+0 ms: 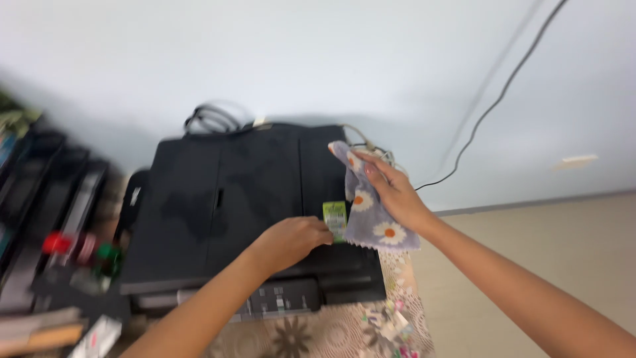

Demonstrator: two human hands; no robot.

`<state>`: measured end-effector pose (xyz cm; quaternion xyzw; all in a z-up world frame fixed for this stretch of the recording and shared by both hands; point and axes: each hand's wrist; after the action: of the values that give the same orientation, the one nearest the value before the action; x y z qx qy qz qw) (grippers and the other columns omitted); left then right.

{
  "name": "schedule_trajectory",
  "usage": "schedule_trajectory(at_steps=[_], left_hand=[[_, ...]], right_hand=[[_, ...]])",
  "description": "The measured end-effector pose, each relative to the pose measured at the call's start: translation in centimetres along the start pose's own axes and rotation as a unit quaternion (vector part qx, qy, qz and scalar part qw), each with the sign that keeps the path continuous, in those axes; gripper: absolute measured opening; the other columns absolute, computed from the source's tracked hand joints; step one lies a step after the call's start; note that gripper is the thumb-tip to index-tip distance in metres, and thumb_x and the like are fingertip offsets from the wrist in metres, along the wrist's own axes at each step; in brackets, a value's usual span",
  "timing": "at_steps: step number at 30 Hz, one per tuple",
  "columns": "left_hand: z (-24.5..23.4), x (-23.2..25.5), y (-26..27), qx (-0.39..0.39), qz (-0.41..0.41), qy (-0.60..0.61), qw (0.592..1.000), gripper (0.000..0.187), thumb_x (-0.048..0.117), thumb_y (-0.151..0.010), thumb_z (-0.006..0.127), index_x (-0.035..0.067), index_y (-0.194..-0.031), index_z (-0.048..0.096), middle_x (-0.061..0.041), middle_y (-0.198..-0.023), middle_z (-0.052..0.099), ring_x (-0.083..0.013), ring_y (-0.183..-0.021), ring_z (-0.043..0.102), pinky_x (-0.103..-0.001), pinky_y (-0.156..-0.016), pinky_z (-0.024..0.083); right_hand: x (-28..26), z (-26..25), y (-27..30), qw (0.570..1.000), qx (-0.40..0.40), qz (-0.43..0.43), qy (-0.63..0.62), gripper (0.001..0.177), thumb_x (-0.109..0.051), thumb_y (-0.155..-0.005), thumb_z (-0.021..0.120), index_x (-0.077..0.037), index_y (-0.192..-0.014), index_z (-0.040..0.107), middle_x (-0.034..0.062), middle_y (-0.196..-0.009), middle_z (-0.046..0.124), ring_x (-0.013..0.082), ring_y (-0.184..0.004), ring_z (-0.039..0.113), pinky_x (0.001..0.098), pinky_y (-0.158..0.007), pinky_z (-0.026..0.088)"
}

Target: The recorder wipes down the exterior of a printer and its internal paper tray using a cloth and spray cleaner.

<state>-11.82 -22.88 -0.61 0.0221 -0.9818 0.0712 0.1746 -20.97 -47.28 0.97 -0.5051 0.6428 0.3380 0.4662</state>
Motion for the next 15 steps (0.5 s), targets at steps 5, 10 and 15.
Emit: schedule_trajectory(at_steps=[5, 10, 15], left_hand=[[0.7, 10.0, -1.3, 0.009, -0.135, 0.082, 0.987, 0.012, 0.002, -0.084, 0.061, 0.009, -0.089, 0.071, -0.007, -0.093, 0.072, -0.0288, -0.089, 0.071, -0.04, -0.075, 0.056], [7.0, 16.0, -2.8, -0.055, -0.241, 0.2, 0.948, 0.007, 0.005, -0.085, 0.063, 0.007, -0.083, 0.07, -0.009, -0.09, 0.073, -0.0293, -0.088, 0.073, -0.04, -0.074, 0.057], [15.1, 16.0, -1.5, -0.156, -0.299, 0.166, 0.927, 0.01, 0.009, -0.091, 0.063, 0.01, -0.095, 0.071, -0.01, -0.105, 0.068, -0.0306, -0.1, 0.071, -0.043, -0.084, 0.057]], right_hand=[[-0.5, -2.1, 2.4, 0.995, -0.066, -0.068, -0.004, 0.051, -0.043, -0.106, 0.043, -0.015, -0.147, 0.057, 0.0045, -0.13, 0.068, 0.0134, -0.116, 0.059, 0.0293, -0.103, 0.044], [0.8, -5.0, 5.5, 0.99, -0.112, -0.08, -0.009, 0.051, -0.043, -0.107, 0.043, -0.013, -0.146, 0.056, 0.0038, -0.132, 0.068, 0.012, -0.12, 0.058, 0.0289, -0.106, 0.042], [1.1, -6.7, 8.1, 0.992, -0.105, -0.069, 0.001, 0.052, -0.043, -0.106, 0.043, -0.014, -0.147, 0.056, 0.0052, -0.137, 0.066, 0.0131, -0.126, 0.057, 0.0285, -0.108, 0.04]])
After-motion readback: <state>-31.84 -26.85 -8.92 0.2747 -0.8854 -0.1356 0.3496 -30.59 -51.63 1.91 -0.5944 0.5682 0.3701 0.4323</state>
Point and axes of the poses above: each hand's wrist, its own y-axis away from the middle knuckle, its own z-axis out of the palm, x = y × z
